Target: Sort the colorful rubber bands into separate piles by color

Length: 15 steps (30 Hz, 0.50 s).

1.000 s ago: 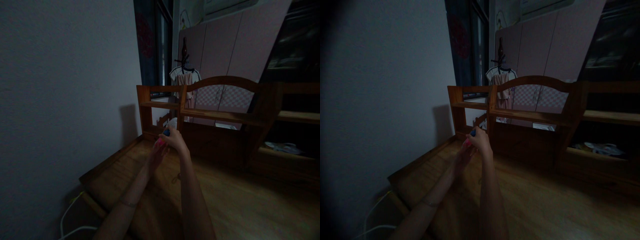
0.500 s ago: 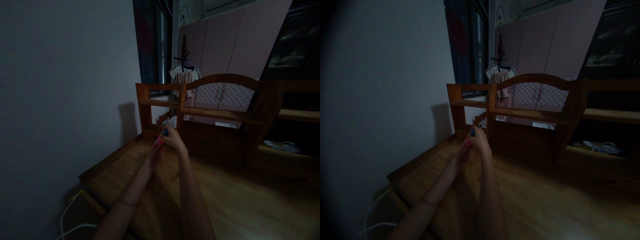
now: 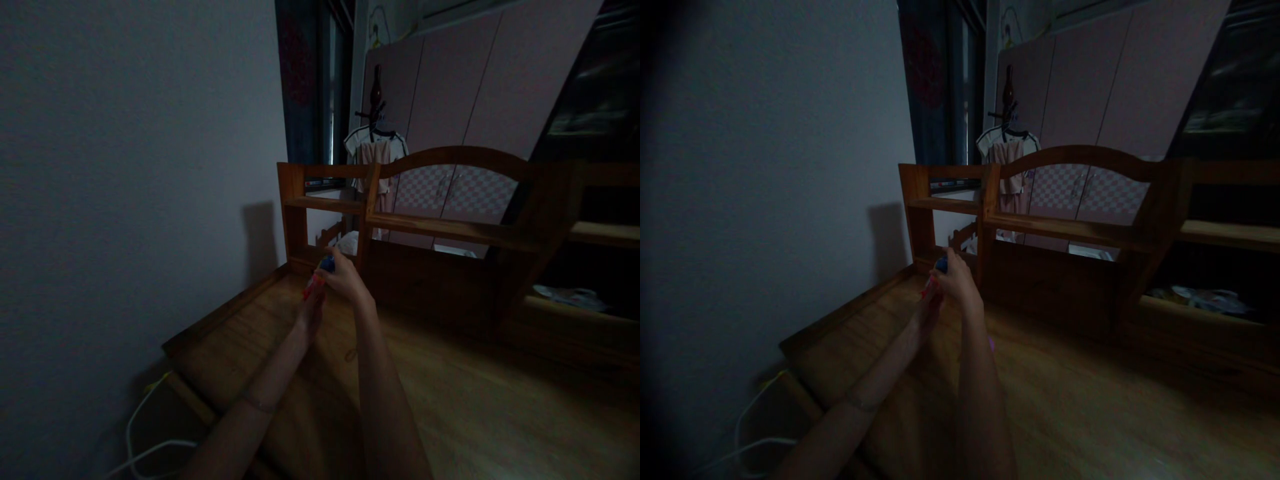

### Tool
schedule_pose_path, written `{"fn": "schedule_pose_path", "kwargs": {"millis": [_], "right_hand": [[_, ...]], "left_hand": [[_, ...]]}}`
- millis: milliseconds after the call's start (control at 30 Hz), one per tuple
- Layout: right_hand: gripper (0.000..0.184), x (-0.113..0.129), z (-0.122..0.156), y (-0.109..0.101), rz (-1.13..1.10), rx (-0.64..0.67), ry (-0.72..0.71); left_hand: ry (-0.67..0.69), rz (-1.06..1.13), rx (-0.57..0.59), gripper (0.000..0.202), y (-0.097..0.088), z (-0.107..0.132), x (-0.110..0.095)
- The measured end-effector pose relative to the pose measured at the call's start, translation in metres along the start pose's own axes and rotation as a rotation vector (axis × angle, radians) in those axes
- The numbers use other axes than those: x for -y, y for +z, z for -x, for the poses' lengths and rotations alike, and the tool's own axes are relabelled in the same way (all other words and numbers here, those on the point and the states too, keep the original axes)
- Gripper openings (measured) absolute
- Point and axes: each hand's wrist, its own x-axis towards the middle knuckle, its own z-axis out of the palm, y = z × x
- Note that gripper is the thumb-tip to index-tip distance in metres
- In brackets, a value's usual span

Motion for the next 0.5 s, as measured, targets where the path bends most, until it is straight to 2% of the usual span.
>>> {"fn": "schedule_pose_path", "kwargs": {"millis": [200,400,500], "right_hand": [[0.063,-0.006,0.0,0.003,-0.151,-0.061,0.031],[0.052,-0.014,-0.003,0.012,-0.168,-0.091,0.081],[0.052,-0.019,-0.004,0.015,-0.174,-0.128,0.11]], "left_hand": [[-0.049,-0.007,-0.179,0.036,-0.015,-0.004,-0.005],[-0.072,-0.119,-0.286,0.02,-0.017,-0.003,-0.009],[-0.019,-0.165,-0.322,0.016,-0.014,0.001,-0.011]]}}
